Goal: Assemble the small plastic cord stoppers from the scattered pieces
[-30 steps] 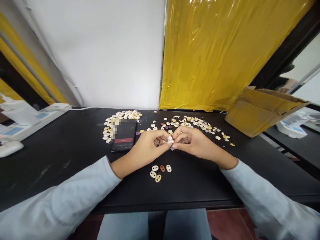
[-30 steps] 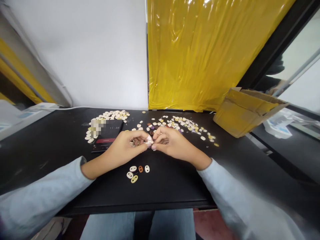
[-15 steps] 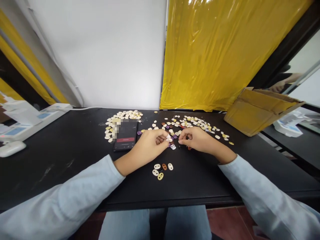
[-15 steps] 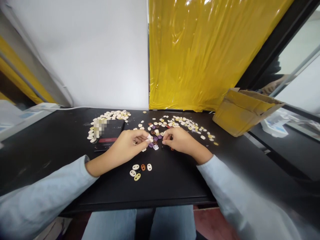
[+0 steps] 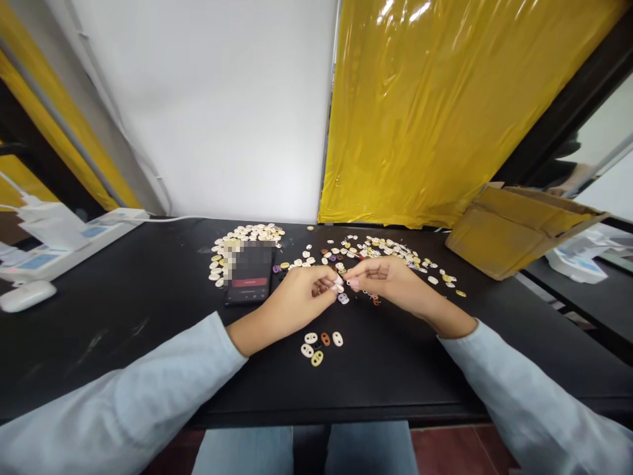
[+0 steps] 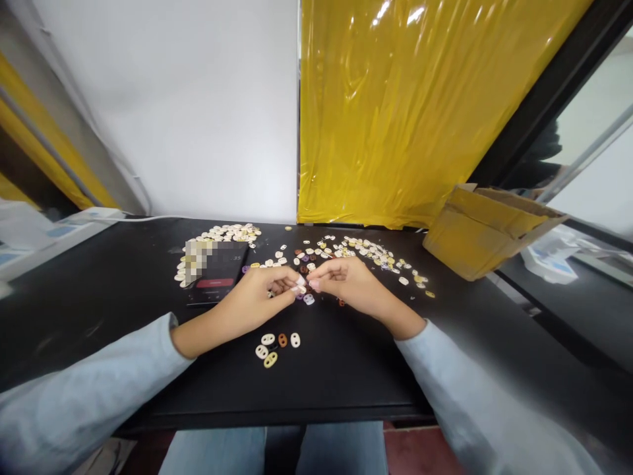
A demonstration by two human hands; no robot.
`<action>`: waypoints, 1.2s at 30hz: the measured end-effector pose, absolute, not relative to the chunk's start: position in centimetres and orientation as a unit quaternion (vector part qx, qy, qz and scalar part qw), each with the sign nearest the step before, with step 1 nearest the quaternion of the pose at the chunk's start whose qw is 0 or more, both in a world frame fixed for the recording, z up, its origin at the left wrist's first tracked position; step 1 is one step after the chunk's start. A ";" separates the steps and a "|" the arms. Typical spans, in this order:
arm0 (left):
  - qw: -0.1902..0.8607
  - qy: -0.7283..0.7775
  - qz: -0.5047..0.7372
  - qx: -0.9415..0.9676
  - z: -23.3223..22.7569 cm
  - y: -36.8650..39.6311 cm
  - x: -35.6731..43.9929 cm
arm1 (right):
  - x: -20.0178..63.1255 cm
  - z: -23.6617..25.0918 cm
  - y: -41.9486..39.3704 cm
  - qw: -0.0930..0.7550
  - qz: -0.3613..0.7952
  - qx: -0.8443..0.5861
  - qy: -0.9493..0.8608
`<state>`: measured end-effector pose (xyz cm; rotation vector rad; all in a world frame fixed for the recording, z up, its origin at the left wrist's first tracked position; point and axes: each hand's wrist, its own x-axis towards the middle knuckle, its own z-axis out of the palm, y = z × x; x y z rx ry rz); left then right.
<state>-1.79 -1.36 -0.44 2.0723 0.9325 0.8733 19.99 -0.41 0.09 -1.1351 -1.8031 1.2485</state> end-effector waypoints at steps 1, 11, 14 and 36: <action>0.347 0.357 0.337 0.799 -0.4 -1.4 -1.8 | 20.0 0.1 -0.4 0.332 0.479 -0.430 -0.689; 0.292 0.350 0.350 0.819 -0.3 -1.2 -1.8 | 19.5 -0.1 -0.5 0.348 0.523 -0.407 -0.663; 0.325 0.358 0.350 0.802 -0.5 -1.1 -1.7 | 19.2 0.2 -0.5 0.356 0.515 -0.410 -0.663; 0.423 0.364 0.439 0.704 -1.0 -1.3 -1.1 | 17.7 -0.3 -1.2 0.437 0.572 -0.397 -0.569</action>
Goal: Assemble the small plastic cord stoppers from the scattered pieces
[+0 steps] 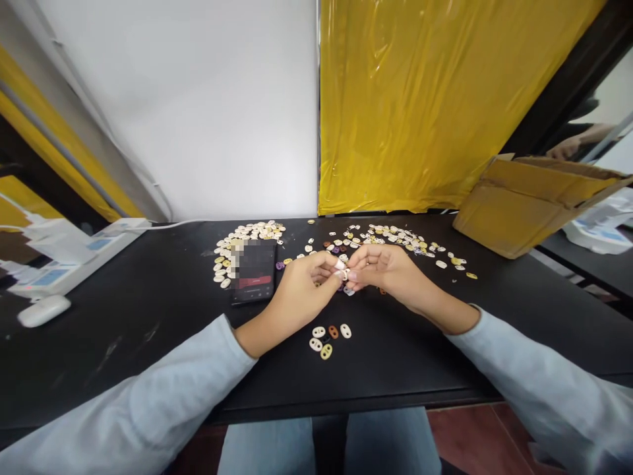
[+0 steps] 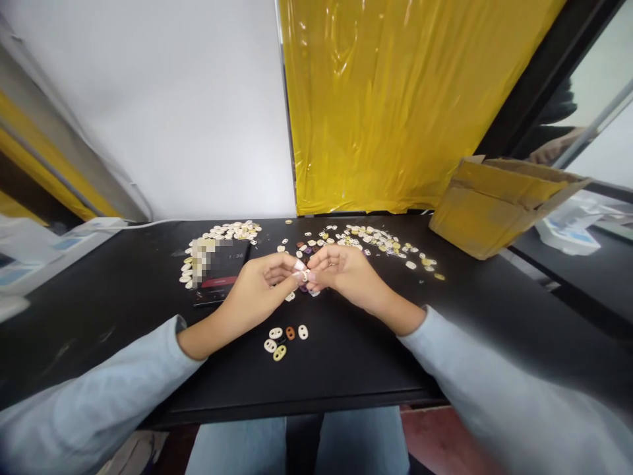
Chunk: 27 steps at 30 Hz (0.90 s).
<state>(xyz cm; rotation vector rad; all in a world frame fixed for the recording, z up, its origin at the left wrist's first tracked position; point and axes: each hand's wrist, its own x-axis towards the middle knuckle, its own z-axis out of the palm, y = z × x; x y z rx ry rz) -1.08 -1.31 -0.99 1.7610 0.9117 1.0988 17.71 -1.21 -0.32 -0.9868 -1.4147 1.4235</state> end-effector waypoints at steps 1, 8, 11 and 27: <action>0.428 0.365 0.442 0.699 -1.0 -1.3 -1.1 | 17.7 -0.4 -1.2 0.439 0.573 -0.397 -0.567; 0.457 0.365 0.460 0.668 -1.0 -1.3 -0.9 | 17.5 -0.4 -1.3 0.448 0.572 -0.410 -0.551; 0.492 0.353 0.466 0.645 -1.0 -0.9 -0.9 | 17.9 -0.1 -0.9 0.433 0.566 -0.405 -0.573; 0.260 0.405 0.296 0.825 -0.2 -0.8 -2.3 | 22.1 0.2 0.5 0.170 0.261 -0.535 -0.785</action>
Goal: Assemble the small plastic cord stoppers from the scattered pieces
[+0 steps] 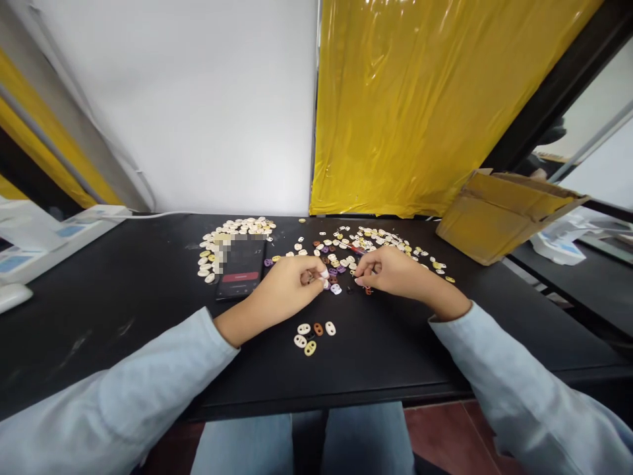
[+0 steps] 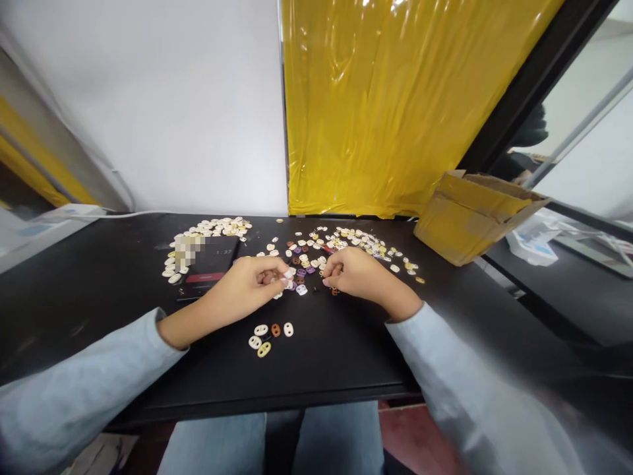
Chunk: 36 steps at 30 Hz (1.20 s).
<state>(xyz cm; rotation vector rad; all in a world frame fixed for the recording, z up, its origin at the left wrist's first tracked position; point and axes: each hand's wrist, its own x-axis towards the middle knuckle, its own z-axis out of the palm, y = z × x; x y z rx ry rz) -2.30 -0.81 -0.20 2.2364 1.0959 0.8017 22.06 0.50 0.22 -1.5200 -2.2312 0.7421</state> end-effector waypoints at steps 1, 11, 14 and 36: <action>0.233 0.403 0.284 0.838 -0.3 -0.7 -2.3 | 22.0 0.2 0.5 0.171 0.263 -0.535 -0.784; 0.233 0.294 0.239 0.896 0.8 -1.4 -2.6 | 21.9 -0.2 0.7 0.210 0.292 -0.520 -0.774; 0.275 0.233 0.189 0.913 1.0 -1.7 -2.7 | 21.9 -0.2 0.7 0.214 0.285 -0.522 -0.775; 0.310 0.304 0.318 0.843 -0.7 -1.0 -2.1 | 21.8 0.1 0.4 0.150 0.228 -0.562 -0.781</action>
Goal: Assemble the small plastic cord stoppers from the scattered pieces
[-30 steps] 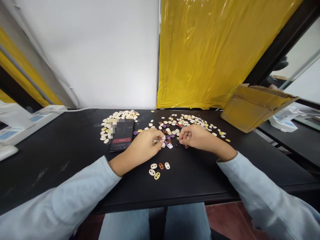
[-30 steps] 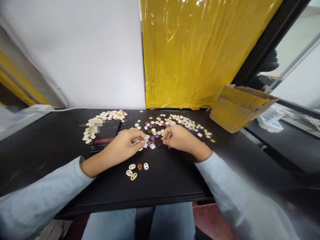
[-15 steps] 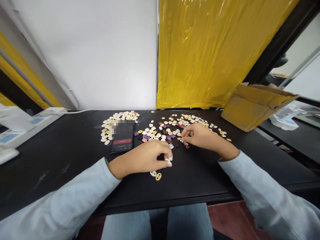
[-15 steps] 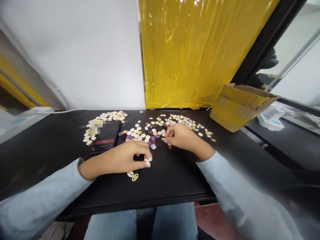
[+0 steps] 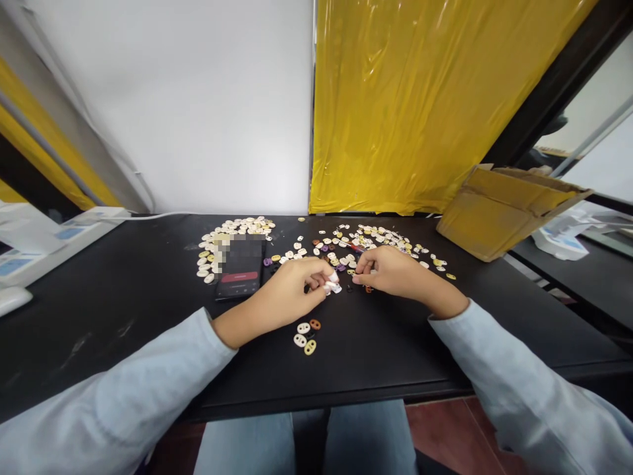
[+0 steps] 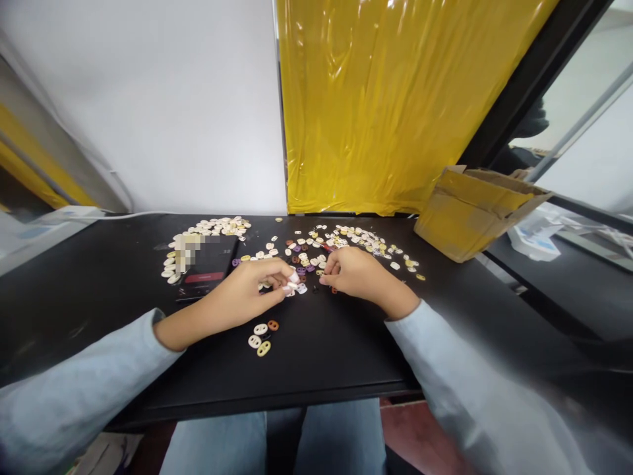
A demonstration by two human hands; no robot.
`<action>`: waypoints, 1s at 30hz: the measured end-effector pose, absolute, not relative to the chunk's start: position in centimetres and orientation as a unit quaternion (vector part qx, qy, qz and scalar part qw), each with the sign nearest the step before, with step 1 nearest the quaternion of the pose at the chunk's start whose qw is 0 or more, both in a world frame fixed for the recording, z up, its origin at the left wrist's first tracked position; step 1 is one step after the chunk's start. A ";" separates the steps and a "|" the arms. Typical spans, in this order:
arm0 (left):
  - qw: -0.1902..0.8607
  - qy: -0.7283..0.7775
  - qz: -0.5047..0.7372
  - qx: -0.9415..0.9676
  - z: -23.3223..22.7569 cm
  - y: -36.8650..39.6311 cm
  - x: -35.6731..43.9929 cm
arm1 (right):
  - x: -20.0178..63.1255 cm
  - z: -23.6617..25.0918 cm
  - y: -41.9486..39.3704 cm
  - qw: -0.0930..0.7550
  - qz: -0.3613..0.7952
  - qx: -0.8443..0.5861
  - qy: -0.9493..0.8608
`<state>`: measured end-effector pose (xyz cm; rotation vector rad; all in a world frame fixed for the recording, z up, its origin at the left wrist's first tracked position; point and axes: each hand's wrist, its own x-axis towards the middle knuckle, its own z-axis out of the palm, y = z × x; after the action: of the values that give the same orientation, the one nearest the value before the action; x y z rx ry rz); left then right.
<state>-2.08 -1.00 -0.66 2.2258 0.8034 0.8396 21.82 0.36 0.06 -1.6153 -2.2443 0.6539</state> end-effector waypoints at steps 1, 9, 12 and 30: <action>0.317 0.312 0.325 0.835 -0.6 -1.0 -2.1 | 21.8 0.0 0.3 0.151 0.233 -0.564 -0.777; 0.387 0.351 0.345 0.780 -0.1 -1.1 -1.8 | 21.5 -0.6 0.2 0.147 0.222 -0.570 -0.777; 0.420 0.352 0.366 0.752 -0.2 -1.1 -1.7 | 21.6 -0.8 0.3 0.151 0.207 -0.565 -0.784; 0.597 0.347 0.438 0.576 -1.2 -0.3 -1.3 | 18.7 0.6 -1.1 0.407 0.512 -0.402 -0.640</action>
<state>-1.30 -0.33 -1.22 1.3365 0.8057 1.0159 18.69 -1.13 0.64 -1.0145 -1.6151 1.2925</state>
